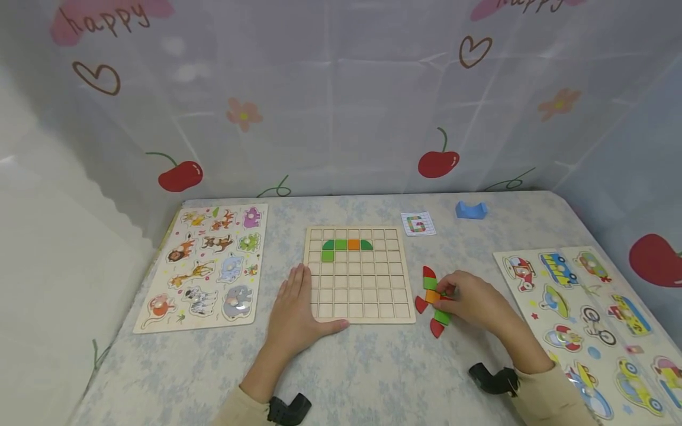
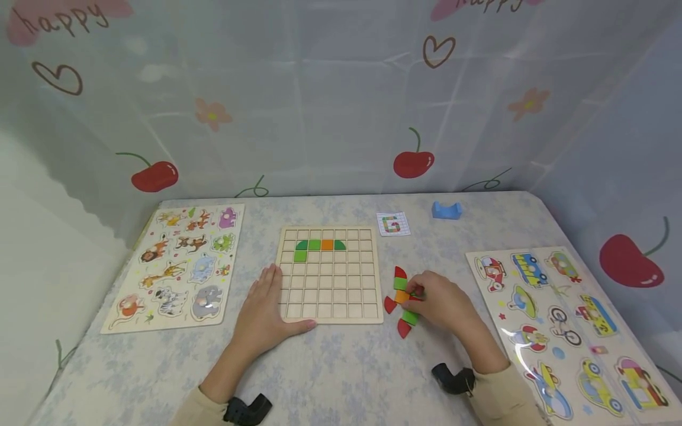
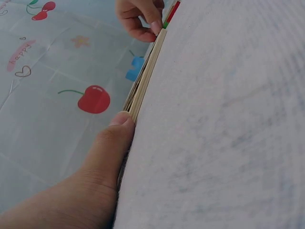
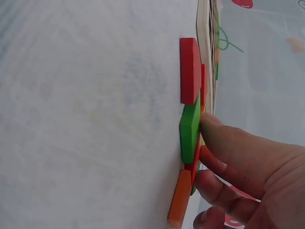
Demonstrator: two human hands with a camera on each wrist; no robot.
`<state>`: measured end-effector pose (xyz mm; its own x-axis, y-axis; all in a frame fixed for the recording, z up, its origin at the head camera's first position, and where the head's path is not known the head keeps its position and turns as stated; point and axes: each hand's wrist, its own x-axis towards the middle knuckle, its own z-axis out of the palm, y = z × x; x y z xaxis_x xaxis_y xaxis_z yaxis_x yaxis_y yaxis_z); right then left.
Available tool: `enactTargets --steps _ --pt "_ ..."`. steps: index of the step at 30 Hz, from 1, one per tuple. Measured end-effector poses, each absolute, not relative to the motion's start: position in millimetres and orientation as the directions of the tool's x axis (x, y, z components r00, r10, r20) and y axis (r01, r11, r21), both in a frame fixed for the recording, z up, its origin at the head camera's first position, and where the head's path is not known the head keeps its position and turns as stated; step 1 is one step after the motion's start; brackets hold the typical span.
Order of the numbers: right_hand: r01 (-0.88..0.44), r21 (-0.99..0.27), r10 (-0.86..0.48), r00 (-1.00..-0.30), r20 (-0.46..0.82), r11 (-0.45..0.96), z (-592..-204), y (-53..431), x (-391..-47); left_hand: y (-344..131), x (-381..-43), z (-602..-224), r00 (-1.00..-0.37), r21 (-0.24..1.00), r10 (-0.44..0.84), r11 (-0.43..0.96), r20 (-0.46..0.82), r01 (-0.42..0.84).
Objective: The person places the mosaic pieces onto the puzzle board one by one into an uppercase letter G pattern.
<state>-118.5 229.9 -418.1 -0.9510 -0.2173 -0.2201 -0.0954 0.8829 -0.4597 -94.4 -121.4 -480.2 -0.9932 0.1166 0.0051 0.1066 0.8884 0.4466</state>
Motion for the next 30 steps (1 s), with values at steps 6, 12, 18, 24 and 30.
enactTargets --steps 6,12,18,24,30 --pt "-0.094 -0.482 -0.215 -0.955 -0.204 0.871 -423.8 229.4 -119.4 -121.1 -93.9 -480.9 -0.993 0.449 0.118 0.886 0.013 0.111" --pt "-0.093 -0.55 -0.232 -0.954 -0.189 0.83 -426.1 231.0 -122.5 -121.4 -94.2 -482.1 -0.992 0.442 0.122 0.889 0.016 0.116" --pt "-0.098 -0.619 -0.256 -0.951 -0.171 0.779 -426.4 233.9 -125.3 -121.5 -95.2 -481.8 -0.992 0.435 0.125 0.892 0.014 0.119" --pt "-0.087 -0.646 -0.239 -0.959 -0.151 0.758 -426.0 231.2 -132.3 -121.1 -95.2 -480.3 -0.992 0.437 0.127 0.891 0.013 0.12" --pt "-0.099 -0.711 -0.282 -0.949 -0.144 0.696 -426.8 210.9 -143.2 -121.1 -94.9 -480.5 -0.992 0.441 0.125 0.89 0.005 0.114"
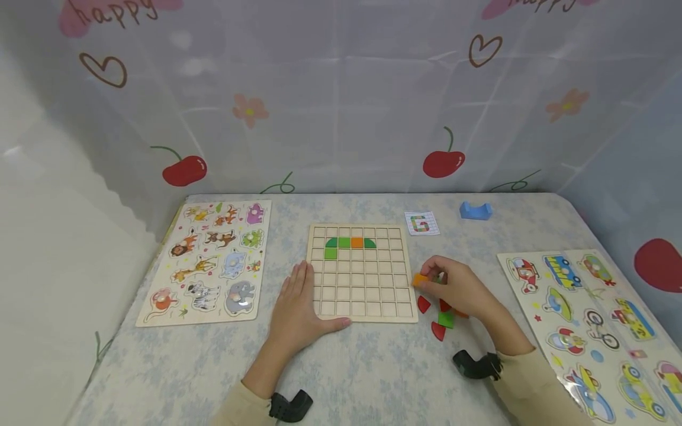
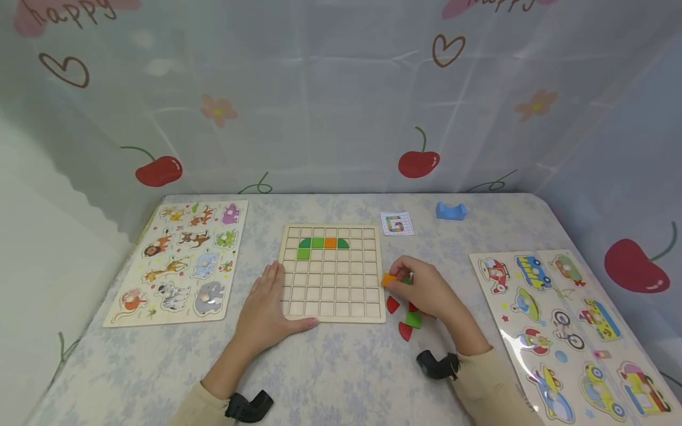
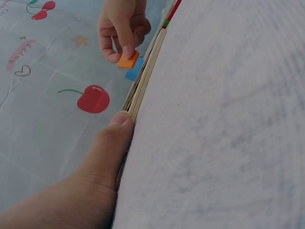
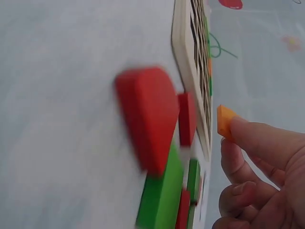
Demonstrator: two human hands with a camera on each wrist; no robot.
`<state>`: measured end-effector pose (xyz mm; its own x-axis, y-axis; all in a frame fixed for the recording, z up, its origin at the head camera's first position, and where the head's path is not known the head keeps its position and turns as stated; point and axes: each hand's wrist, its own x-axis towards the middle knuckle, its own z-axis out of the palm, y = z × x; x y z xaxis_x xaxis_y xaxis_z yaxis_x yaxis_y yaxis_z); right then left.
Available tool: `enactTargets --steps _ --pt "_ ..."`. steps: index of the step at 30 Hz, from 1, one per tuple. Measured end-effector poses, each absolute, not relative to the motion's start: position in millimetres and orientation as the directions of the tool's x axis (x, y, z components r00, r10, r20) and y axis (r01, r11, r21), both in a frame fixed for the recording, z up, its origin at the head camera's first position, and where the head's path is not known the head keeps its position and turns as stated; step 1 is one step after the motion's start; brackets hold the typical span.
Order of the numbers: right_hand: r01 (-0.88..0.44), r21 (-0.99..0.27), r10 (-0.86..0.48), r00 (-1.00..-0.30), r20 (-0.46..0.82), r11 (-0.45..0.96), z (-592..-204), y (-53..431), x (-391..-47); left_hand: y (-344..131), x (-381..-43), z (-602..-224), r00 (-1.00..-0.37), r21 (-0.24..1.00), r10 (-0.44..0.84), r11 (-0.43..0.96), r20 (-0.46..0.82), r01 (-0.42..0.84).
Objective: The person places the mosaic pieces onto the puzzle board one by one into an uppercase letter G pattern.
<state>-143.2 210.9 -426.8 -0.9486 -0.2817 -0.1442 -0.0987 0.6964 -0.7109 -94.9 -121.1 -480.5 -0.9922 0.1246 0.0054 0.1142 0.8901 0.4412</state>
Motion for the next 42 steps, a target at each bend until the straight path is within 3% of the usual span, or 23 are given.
enactTargets --steps 24,42 --pt "-0.23 -0.77 -0.441 -0.895 -0.073 0.595 -433.0 73.0 -187.8 -122.5 -94.2 -478.2 -0.991 0.442 0.132 0.888 0.018 0.126" --pt "-0.247 -0.706 -0.383 -0.923 -0.037 0.663 -443.5 48.6 -185.4 -133.4 -97.5 -479.0 -0.988 0.464 0.154 0.873 0.032 0.151"
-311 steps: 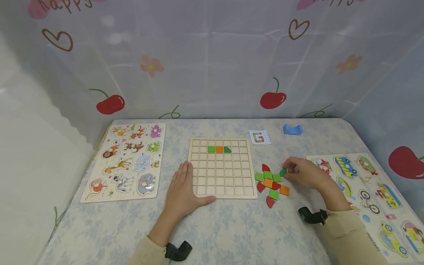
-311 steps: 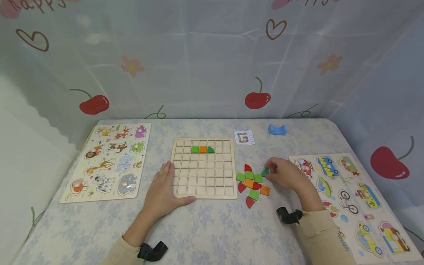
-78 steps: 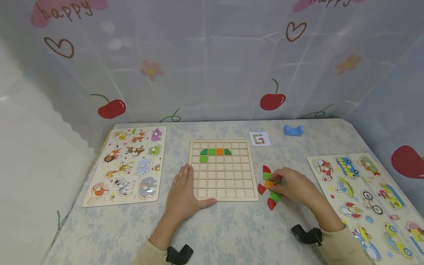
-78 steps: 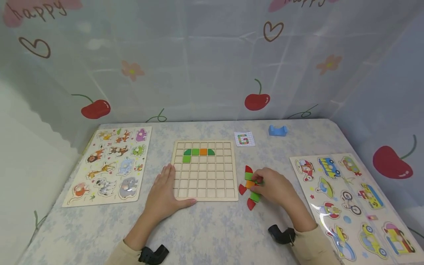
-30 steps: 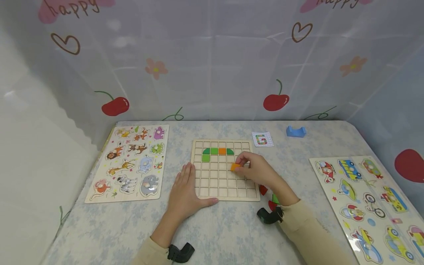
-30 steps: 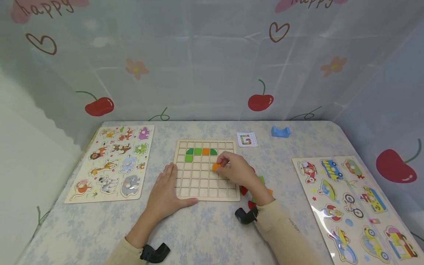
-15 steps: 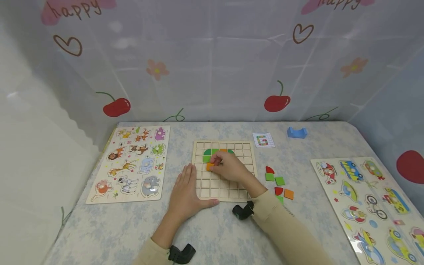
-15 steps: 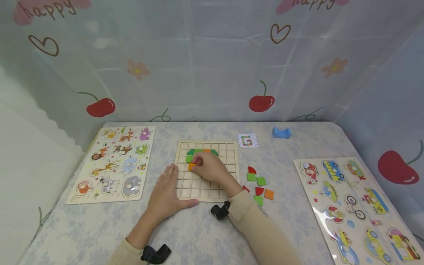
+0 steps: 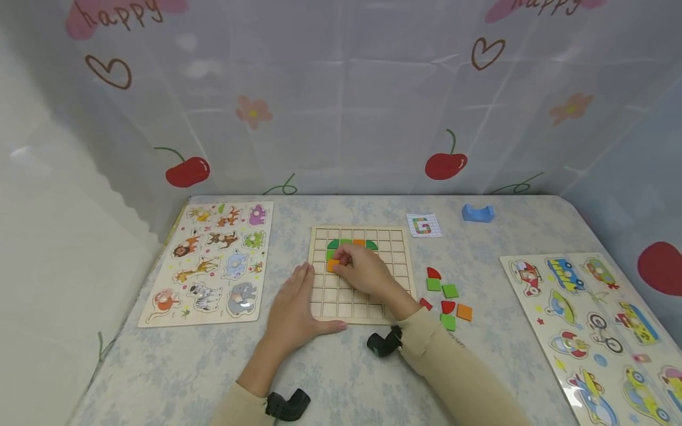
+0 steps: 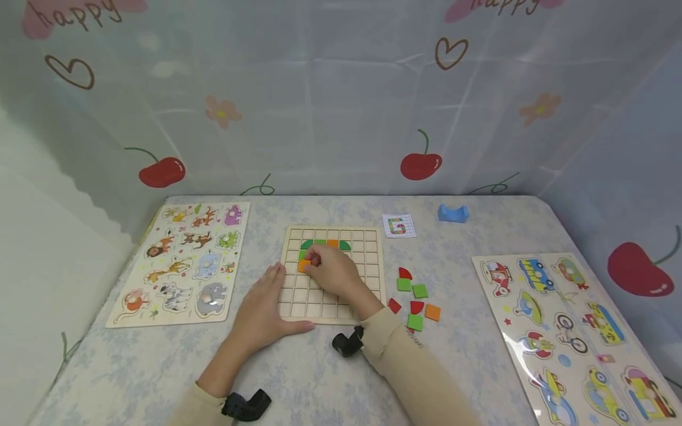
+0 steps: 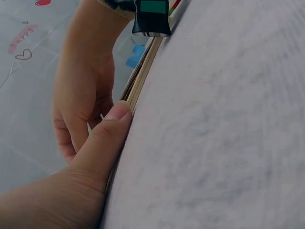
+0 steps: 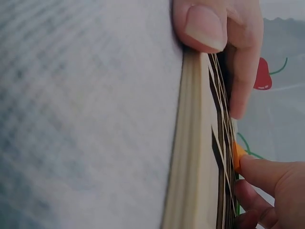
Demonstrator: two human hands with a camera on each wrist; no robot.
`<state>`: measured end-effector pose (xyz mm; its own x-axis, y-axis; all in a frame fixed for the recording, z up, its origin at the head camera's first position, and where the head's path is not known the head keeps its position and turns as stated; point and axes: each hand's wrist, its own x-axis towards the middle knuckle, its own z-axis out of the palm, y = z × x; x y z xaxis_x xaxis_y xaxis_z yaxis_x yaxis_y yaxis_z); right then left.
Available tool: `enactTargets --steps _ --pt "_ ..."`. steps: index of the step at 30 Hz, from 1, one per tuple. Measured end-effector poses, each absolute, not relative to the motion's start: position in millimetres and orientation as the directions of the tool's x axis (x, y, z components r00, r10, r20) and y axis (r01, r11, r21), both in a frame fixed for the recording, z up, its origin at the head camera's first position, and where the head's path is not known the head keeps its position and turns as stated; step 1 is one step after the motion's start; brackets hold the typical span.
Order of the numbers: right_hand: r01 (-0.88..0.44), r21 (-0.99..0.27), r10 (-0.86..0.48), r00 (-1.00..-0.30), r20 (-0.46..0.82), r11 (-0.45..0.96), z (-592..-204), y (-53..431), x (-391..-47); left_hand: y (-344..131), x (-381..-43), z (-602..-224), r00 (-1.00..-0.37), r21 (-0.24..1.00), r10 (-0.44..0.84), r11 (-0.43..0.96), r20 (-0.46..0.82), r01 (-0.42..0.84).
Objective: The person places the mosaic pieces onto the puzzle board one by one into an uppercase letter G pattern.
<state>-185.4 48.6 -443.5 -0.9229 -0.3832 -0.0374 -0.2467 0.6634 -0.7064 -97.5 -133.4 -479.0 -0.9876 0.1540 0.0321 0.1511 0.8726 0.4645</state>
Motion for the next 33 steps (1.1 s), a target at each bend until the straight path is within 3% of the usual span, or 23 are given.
enactTargets --steps 21,33 --pt "-0.344 -0.633 -0.48 -0.876 -0.051 0.693 -438.0 53.5 -171.4 -139.9 -100.0 -482.5 -0.982 0.396 0.185 0.9 0.034 0.183" --pt "-0.311 -0.6 -0.431 -0.9 -0.062 0.737 -411.0 110.3 -147.6 -137.6 -101.0 -480.2 -0.984 0.405 0.177 0.898 0.018 0.169"
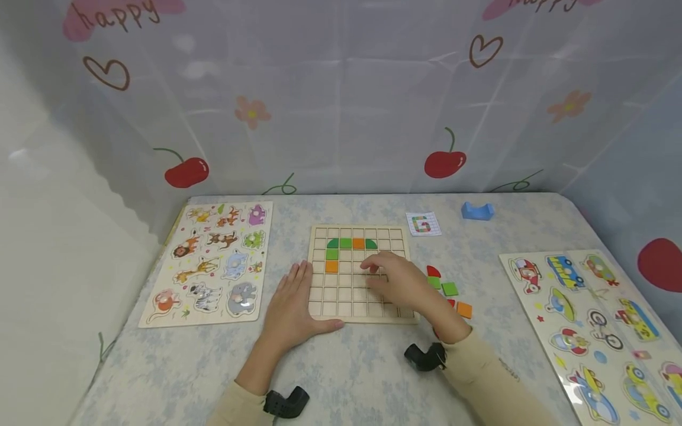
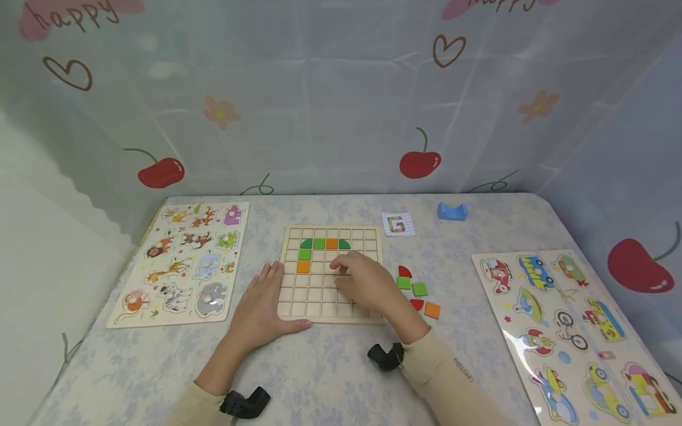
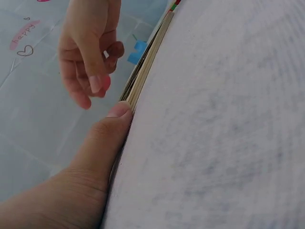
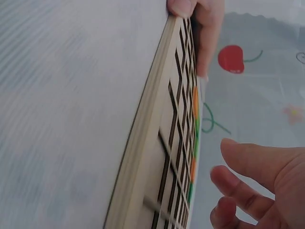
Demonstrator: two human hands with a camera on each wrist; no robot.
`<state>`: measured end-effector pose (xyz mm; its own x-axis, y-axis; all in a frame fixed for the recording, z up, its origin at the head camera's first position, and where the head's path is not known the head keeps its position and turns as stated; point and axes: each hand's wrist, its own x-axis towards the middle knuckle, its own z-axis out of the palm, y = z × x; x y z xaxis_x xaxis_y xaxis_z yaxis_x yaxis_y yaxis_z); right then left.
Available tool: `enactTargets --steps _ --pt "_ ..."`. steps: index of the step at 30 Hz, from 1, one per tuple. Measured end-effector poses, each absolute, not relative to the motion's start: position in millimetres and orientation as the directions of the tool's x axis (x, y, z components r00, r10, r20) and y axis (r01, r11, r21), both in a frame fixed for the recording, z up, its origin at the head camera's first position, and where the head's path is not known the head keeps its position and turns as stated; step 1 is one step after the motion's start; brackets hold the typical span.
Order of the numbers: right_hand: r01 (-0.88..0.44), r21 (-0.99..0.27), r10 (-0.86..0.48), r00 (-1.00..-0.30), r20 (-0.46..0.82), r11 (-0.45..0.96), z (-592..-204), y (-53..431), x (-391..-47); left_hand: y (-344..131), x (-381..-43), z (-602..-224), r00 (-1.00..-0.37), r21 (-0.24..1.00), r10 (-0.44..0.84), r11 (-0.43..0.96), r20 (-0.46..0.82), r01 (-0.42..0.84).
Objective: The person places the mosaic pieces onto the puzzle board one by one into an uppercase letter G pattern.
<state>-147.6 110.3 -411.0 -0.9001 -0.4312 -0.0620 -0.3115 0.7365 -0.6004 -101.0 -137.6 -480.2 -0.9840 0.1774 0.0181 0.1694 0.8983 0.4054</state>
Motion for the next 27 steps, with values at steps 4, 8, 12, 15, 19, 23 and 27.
enactTargets --steps 4,8,12,15,19,23,27 --pt "-0.275 -0.589 -0.398 -0.913 -0.086 0.76 -409.8 137.9 -141.5 -137.7 -101.4 -480.4 -0.984 0.419 0.179 0.892 0.022 0.172" --pt "-0.231 -0.555 -0.351 -0.929 -0.12 0.799 -411.6 165.7 -135.7 -138.6 -101.7 -481.7 -0.983 0.416 0.183 0.892 0.023 0.176" --pt "-0.196 -0.499 -0.296 -0.947 -0.128 0.844 -414.9 191.2 -133.3 -138.6 -101.5 -483.4 -0.982 0.421 0.187 0.889 0.028 0.182" --pt "-0.172 -0.471 -0.262 -0.956 -0.133 0.865 -416.8 205.3 -132.8 -138.7 -101.7 -484.2 -0.982 0.425 0.188 0.886 0.033 0.184" --pt "-0.154 -0.454 -0.244 -0.959 -0.145 0.877 -419.5 216.3 -133.2 -139.1 -102.0 -485.2 -0.982 0.425 0.183 0.887 0.034 0.18" --pt "-0.144 -0.462 -0.243 -0.956 -0.163 0.875 -422.4 220.8 -134.7 -139.2 -102.1 -485.0 -0.983 0.428 0.182 0.886 0.034 0.179" --pt "-0.132 -0.479 -0.242 -0.954 -0.176 0.868 -424.1 222.9 -136.0 -138.7 -102.1 -484.1 -0.982 0.431 0.185 0.884 0.035 0.182"
